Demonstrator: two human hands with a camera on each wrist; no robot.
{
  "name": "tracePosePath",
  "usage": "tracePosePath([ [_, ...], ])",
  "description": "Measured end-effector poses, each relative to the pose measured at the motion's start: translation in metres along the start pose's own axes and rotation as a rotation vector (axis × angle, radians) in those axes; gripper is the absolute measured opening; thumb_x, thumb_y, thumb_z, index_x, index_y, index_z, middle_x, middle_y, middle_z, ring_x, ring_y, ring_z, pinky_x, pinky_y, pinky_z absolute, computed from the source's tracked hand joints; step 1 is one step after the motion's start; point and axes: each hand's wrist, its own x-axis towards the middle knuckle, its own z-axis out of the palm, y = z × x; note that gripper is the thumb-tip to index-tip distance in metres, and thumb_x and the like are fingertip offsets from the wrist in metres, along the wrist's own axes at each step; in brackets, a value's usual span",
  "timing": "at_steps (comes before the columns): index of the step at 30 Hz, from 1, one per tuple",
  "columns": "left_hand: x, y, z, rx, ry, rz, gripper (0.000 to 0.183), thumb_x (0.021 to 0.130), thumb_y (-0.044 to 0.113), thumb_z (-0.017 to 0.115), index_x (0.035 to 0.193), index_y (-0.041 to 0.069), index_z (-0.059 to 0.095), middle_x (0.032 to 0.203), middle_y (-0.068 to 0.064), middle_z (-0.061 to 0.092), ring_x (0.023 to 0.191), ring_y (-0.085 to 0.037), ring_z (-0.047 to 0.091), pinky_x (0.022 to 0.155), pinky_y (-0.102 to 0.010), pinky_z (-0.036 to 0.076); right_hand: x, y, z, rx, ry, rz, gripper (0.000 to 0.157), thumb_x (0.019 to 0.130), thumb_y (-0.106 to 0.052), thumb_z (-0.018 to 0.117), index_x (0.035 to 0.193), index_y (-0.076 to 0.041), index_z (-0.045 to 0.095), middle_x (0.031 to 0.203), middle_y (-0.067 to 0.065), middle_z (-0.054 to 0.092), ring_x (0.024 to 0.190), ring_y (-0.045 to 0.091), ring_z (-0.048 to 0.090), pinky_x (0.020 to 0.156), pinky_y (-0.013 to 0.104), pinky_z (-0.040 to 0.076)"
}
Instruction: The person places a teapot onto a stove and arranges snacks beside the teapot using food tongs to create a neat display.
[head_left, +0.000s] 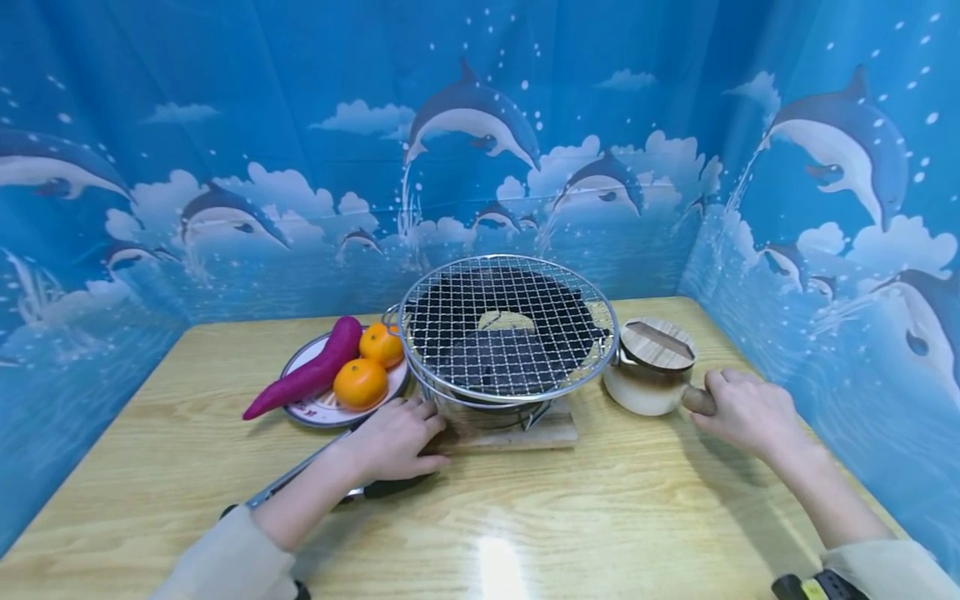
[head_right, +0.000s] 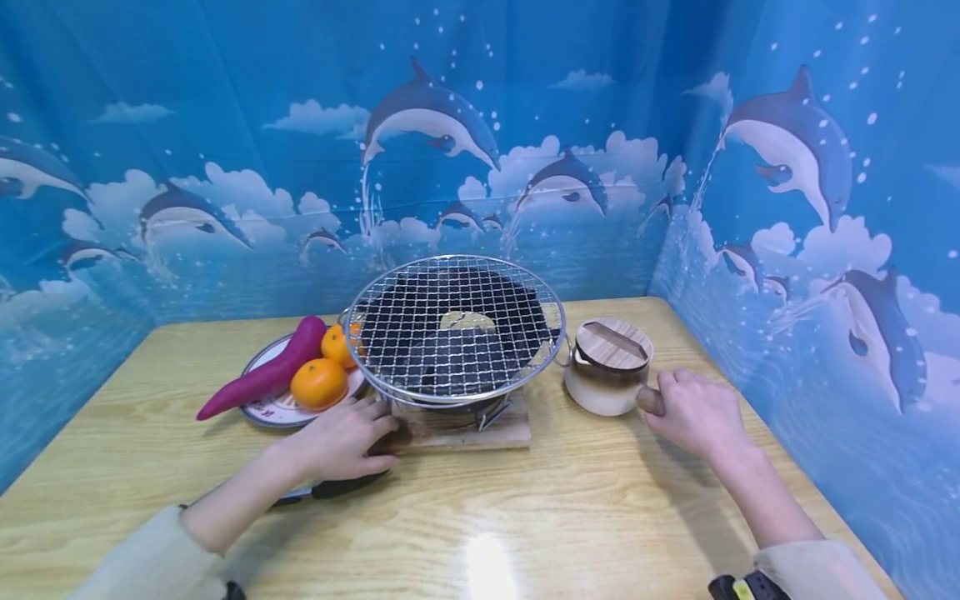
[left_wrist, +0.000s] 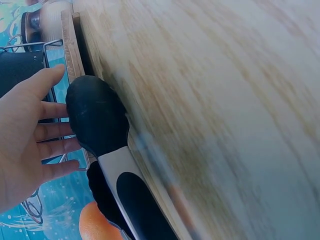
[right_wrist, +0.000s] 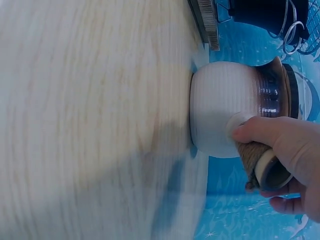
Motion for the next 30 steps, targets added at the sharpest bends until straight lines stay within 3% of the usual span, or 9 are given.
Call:
tracePosePath([
  [9,0.0026,0.0016,0.0024,0.004,0.006,0.002,0.043,0.08,0.049,0.064,0.098,0.009,0.064,0.092,-0.005,0.059,0.087,-0.024,0.056,0.077,-0.04,0.046,-0.004,0.0013,0.0024,-0.005,0.022,-0.007,0.03,0.071,-0.029,0.069,0.071,-0.008,0.047,0.065,0.002,0.045,0.053,0.025,0.047,0.039,0.043,0.036],
  [18,0.0025,0.0031,-0.0006,-0.008,-0.034,-0.023,0.045,0.08,0.046,0.066,0.102,0.007,0.063,0.096,-0.008,0.06,0.09,-0.026,0.057,0.078,-0.041,0.047,-0.001,-0.0014,0.0002,0.01,0.021,-0.022,0.025,0.071,-0.024,0.068,0.071,-0.01,0.048,0.066,0.001,0.044,0.055,0.024,0.048,0.039,0.043,0.036],
  [30,0.0027,0.0007,0.0035,-0.017,0.036,0.005,0.044,0.078,0.046,0.067,0.1,0.008,0.063,0.094,-0.007,0.058,0.087,-0.025,0.056,0.074,-0.04,0.047,-0.0017,-0.0008,0.0041,-0.003,0.099,-0.03,0.026,0.07,-0.023,0.066,0.066,-0.011,0.044,0.062,0.001,0.043,0.05,0.025,0.046,0.038,0.043,0.035],
])
